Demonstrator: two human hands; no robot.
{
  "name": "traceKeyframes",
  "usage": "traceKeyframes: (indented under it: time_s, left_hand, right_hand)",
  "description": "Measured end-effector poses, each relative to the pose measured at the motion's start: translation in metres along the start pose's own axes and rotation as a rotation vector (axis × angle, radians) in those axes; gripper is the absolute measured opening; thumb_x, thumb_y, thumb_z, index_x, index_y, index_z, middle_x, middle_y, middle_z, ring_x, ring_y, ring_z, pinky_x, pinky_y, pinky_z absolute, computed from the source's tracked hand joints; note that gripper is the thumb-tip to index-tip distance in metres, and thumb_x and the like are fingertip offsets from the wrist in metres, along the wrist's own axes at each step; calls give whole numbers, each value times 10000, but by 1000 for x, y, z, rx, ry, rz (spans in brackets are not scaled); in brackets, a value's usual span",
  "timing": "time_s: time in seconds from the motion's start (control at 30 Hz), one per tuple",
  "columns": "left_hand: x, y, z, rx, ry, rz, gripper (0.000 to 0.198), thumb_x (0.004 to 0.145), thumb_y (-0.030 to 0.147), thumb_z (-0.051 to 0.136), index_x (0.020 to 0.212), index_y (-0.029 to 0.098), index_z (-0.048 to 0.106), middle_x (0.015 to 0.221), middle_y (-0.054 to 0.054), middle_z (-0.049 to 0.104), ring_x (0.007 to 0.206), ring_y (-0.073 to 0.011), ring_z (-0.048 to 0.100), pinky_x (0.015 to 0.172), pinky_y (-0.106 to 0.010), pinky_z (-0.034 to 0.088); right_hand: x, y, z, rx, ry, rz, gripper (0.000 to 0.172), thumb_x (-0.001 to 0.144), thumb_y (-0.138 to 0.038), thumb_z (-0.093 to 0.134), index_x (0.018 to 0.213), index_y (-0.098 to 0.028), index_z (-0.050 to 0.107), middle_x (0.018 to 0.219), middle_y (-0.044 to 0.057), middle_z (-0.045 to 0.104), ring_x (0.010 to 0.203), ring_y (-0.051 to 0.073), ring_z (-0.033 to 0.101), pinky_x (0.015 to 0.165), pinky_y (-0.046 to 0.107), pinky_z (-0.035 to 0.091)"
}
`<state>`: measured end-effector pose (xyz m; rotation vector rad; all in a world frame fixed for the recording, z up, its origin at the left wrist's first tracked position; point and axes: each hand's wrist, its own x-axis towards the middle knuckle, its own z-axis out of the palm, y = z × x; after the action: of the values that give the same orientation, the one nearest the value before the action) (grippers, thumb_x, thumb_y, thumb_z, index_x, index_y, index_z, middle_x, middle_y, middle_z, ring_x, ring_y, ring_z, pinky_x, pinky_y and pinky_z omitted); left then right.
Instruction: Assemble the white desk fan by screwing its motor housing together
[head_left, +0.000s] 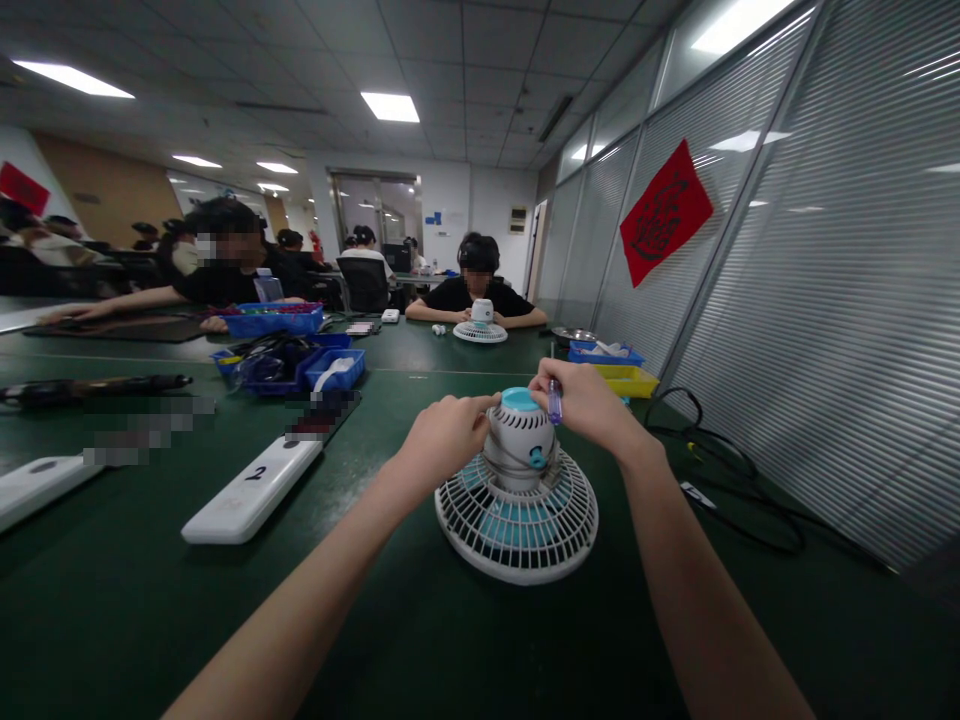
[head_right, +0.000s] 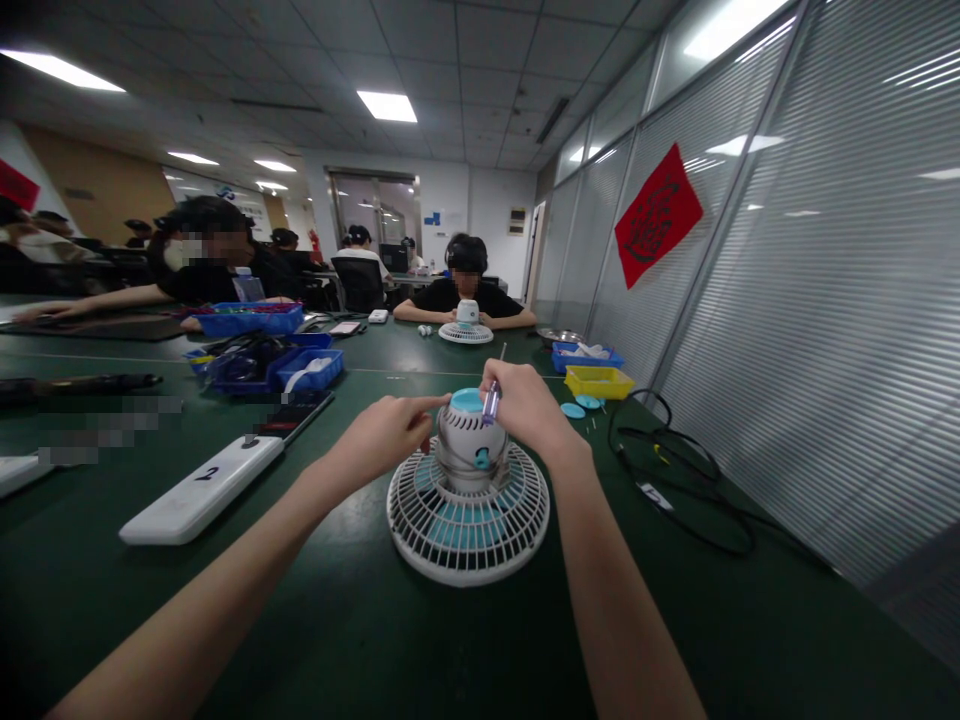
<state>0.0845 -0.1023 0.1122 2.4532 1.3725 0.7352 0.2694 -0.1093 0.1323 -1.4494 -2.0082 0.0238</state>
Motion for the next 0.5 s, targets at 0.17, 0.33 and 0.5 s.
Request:
traceKeyframes:
  time_s: [0.17, 0.33, 0.5]
  left_hand:
    - [0, 0, 1, 42, 3, 18, 495, 797, 184, 410, 1253, 210, 600, 581, -50, 657, 546, -177, 565, 645, -311, 450]
    - [0, 1, -2, 120, -46, 10, 515, 813, 188, 391, 1303, 229, 547, 636, -49, 689, 545, -156, 578, 609, -281, 443]
    - [1, 3, -4, 146, -78, -5, 515, 826, 186, 392, 1322, 234, 522, 684, -45, 712, 554, -145, 590, 608, -268, 440]
  right_hand:
    - [0, -2, -1, 20, 1, 4, 170, 732, -86, 509, 629, -198, 432, 703, 33, 624, 668, 158, 570, 591, 265, 336]
    - [0, 1, -2, 19, 14, 18, 192, 751, -103, 530, 617, -198, 429, 703, 36, 644, 679, 162, 594, 596, 258, 354]
    - [-1, 8, -7, 69, 58, 18, 216, 792, -141, 523, 612, -202, 420, 751, 67, 681, 751, 185, 648, 634, 264, 412]
